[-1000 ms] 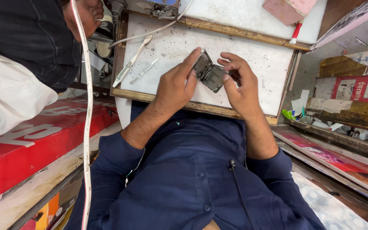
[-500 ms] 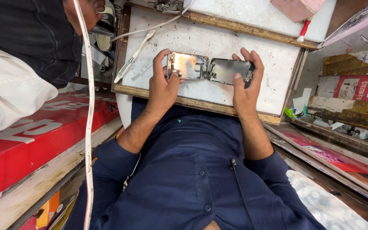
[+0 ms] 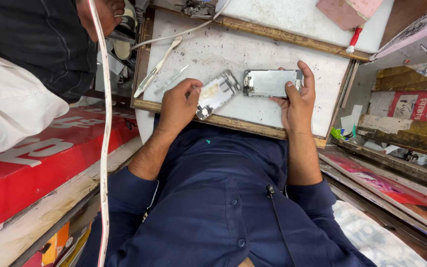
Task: The person disassembles a smartphone, separating the screen from the chassis. They then use a small brush to clean the interior edges of the phone frame and the back of the screen assembly. The person handles the phone components and tools directly on a workbench.
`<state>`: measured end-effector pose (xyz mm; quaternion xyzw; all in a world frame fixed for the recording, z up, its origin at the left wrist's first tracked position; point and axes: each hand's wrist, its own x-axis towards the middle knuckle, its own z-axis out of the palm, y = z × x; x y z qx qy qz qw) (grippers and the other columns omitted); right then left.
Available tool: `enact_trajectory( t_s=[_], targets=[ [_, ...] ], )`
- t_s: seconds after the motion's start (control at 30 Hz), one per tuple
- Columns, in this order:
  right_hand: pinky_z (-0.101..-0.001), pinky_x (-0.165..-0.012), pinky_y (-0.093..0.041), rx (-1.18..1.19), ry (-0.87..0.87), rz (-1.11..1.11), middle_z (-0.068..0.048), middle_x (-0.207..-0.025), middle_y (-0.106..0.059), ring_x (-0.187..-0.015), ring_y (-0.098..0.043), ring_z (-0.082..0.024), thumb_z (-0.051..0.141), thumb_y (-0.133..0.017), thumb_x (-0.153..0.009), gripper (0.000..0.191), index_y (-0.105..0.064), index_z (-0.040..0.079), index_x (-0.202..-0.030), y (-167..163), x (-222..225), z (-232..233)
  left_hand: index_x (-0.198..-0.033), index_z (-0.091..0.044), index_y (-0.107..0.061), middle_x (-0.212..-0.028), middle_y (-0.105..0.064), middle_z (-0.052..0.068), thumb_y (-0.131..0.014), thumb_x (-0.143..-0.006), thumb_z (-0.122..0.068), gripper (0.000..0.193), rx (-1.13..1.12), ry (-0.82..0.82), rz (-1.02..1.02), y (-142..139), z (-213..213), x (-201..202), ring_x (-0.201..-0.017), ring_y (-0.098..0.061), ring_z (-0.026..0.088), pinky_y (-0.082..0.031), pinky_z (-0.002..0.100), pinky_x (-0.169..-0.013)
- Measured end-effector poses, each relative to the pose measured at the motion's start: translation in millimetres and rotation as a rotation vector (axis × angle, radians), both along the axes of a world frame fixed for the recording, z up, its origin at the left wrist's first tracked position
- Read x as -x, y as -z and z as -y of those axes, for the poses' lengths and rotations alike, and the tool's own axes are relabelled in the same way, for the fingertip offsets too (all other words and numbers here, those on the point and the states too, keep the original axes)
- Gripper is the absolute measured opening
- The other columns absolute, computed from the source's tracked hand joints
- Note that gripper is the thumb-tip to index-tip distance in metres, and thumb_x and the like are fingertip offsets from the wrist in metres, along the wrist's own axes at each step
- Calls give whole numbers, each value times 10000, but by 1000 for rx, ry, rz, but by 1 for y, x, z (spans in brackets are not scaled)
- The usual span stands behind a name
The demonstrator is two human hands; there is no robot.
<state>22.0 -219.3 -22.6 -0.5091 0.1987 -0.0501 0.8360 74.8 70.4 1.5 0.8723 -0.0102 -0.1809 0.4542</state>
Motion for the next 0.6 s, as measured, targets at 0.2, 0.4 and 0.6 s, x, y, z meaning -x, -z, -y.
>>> enact_trajectory(
  t_s=[0.2,0.4,0.6],
  targets=[
    [-360,-791,-691,-80,33,-27,-225,-1305,-649,-1017,-741,-265,-49,-476,-973,398,-440,123,-1330,-8,-1,-2,-1321,-89,-590,-994,-751,98,-578,-1007,-116,315,100,-41,73,-3,10,-5,-836,-763,215,-623,359,-696],
    [-170,-640,-405,256,-113,-55,-74,-954,-562,-770,-473,-60,-53,-647,-1080,157,-593,-14,-1221,1,3,-2,-1301,-41,-598,-1110,-702,170,-677,-970,-150,357,-200,171,375,-1,16,-1,-861,-734,312,-600,415,-699],
    [-184,-619,-544,422,-248,-229,-30,-995,-663,-718,-589,-40,-50,-673,-934,249,-641,1,-1175,1,11,6,-1139,-52,-664,-1115,-632,159,-715,-962,-169,218,-306,135,448,4,19,10,-775,-712,287,-588,396,-630]
  ],
)
